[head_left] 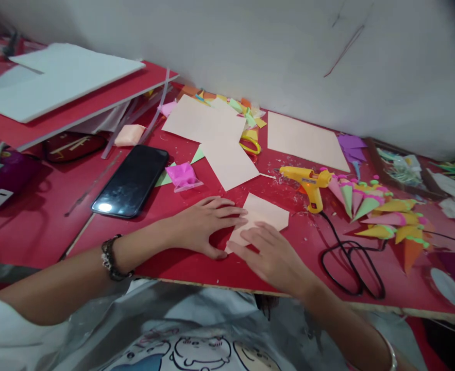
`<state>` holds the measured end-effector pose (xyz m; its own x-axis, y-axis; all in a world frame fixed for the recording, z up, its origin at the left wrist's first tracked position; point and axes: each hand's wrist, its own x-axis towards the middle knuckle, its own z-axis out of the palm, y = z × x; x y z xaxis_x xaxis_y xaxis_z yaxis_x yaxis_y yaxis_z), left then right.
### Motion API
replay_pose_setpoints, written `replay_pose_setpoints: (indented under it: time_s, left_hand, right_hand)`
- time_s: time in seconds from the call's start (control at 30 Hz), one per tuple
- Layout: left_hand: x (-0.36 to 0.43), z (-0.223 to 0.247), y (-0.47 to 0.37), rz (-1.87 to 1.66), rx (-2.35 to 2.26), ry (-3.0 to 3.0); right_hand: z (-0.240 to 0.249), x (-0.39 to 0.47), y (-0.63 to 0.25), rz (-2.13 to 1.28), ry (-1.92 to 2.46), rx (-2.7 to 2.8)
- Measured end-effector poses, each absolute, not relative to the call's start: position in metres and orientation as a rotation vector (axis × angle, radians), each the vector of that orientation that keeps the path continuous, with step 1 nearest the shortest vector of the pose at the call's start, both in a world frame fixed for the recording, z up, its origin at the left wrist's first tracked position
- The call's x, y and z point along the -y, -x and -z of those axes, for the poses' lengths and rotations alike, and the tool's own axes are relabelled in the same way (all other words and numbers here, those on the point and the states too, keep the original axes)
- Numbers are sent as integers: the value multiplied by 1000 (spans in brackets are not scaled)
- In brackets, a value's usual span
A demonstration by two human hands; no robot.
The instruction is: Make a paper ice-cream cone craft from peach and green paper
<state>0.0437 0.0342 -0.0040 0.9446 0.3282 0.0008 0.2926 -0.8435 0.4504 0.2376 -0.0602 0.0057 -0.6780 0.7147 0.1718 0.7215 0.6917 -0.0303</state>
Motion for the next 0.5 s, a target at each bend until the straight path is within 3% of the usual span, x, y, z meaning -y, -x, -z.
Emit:
replay_pose_setpoints:
  time_s: [0.27,0.5]
  left_hand:
    - [-33,3,-44,-94,-444,-2649]
    - [-33,3,-44,-97,-418,-2664]
  right_hand:
    - [-1,74,-239,-98,1155,2759]
    - [-7,76,-262,-29,1338,2649]
